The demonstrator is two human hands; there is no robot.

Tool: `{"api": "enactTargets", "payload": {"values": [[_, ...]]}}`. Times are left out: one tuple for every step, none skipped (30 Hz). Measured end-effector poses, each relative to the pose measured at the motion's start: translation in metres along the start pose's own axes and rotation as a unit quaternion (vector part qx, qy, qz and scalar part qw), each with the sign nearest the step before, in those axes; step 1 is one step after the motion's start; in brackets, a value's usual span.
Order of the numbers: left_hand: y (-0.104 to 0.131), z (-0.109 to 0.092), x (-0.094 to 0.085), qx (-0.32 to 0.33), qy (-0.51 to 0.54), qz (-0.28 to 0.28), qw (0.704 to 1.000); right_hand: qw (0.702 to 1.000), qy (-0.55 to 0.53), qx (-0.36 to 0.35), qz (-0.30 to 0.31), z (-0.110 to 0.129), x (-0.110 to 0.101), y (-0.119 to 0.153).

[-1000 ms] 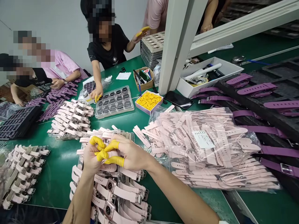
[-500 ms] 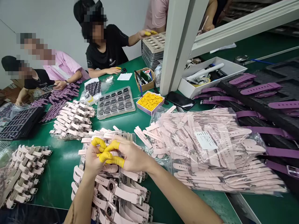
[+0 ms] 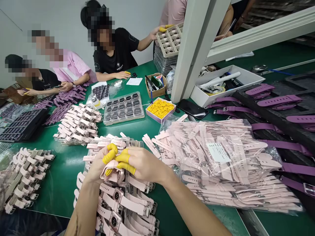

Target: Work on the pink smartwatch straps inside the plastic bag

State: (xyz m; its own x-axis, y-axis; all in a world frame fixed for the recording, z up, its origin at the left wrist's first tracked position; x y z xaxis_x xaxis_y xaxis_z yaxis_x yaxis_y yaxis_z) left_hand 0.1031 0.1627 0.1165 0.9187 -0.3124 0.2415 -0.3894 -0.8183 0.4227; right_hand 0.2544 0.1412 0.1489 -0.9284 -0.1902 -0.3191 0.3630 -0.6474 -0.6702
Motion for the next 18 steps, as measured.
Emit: {"api": "enactTargets", "payload": {"values": [[0.001,0.000,0.000,-0.001,0.005,-0.007,1.000,0.998,0.053,-0.031,-0.009,0.005,0.001,0.000],[0.002,-0.001,0.000,-0.003,0.010,-0.011,1.000,0.992,0.109,-0.060,-0.019,0.010,0.003,0.000],[0.003,-0.001,0.001,-0.006,0.018,-0.011,1.000,0.983,0.160,-0.083,-0.026,0.015,0.005,0.000],[0.004,-0.001,0.002,-0.011,0.026,-0.008,1.000,0.974,0.200,-0.099,-0.029,0.019,0.006,0.000],[0.006,0.000,0.003,-0.016,0.034,0.000,0.999,0.967,0.228,-0.107,-0.027,0.023,0.007,0.000],[0.007,0.000,0.004,-0.020,0.040,0.010,0.999,0.963,0.246,-0.109,-0.021,0.025,0.008,-0.001],[0.008,0.001,0.005,-0.023,0.046,0.020,0.998,0.961,0.255,-0.109,-0.016,0.026,0.008,-0.002],[0.009,0.001,0.006,-0.025,0.052,0.031,0.998,0.959,0.260,-0.110,-0.011,0.027,0.008,-0.002],[0.009,0.001,0.007,-0.026,0.058,0.043,0.997,0.958,0.263,-0.114,-0.009,0.028,0.008,-0.003],[0.010,0.001,0.008,-0.025,0.064,0.053,0.996,0.957,0.263,-0.119,-0.008,0.029,0.008,-0.004],[0.010,0.001,0.008,-0.025,0.067,0.060,0.996,0.957,0.263,-0.122,-0.010,0.030,0.008,-0.004],[0.010,0.000,0.008,-0.024,0.066,0.061,0.996,0.957,0.264,-0.122,-0.012,0.030,0.008,-0.005],[0.010,0.000,0.007,-0.026,0.061,0.054,0.996,0.957,0.265,-0.121,-0.012,0.031,0.008,-0.006],[0.011,-0.001,0.006,-0.029,0.052,0.039,0.997,0.957,0.266,-0.119,-0.012,0.031,0.008,-0.006],[0.011,-0.001,0.004,-0.036,0.040,0.020,0.998,0.957,0.266,-0.119,-0.010,0.033,0.008,-0.006],[0.011,-0.001,0.003,-0.044,0.027,0.000,0.999,0.957,0.264,-0.121,-0.010,0.036,0.008,-0.006],[0.012,-0.002,0.003,-0.053,0.016,-0.016,0.998,0.957,0.261,-0.125,-0.009,0.039,0.009,-0.005],[0.013,-0.002,0.003,-0.060,0.007,-0.026,0.998,0.958,0.258,-0.126,-0.005,0.042,0.009,-0.003]]}}
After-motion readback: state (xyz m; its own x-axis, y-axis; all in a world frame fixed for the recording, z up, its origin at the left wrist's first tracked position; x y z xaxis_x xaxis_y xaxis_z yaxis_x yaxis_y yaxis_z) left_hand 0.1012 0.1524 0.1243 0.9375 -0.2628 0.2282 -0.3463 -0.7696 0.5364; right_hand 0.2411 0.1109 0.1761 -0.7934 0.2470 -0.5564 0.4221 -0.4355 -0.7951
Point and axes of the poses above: each hand's wrist, its own y-axis away from the middle knuckle, its own x-axis out of the palm, z = x × y, the point moved 6 cm from there along -y, towards the middle knuckle, and after that the axes turned 4 degrees about -z, right-handed, at the moved point
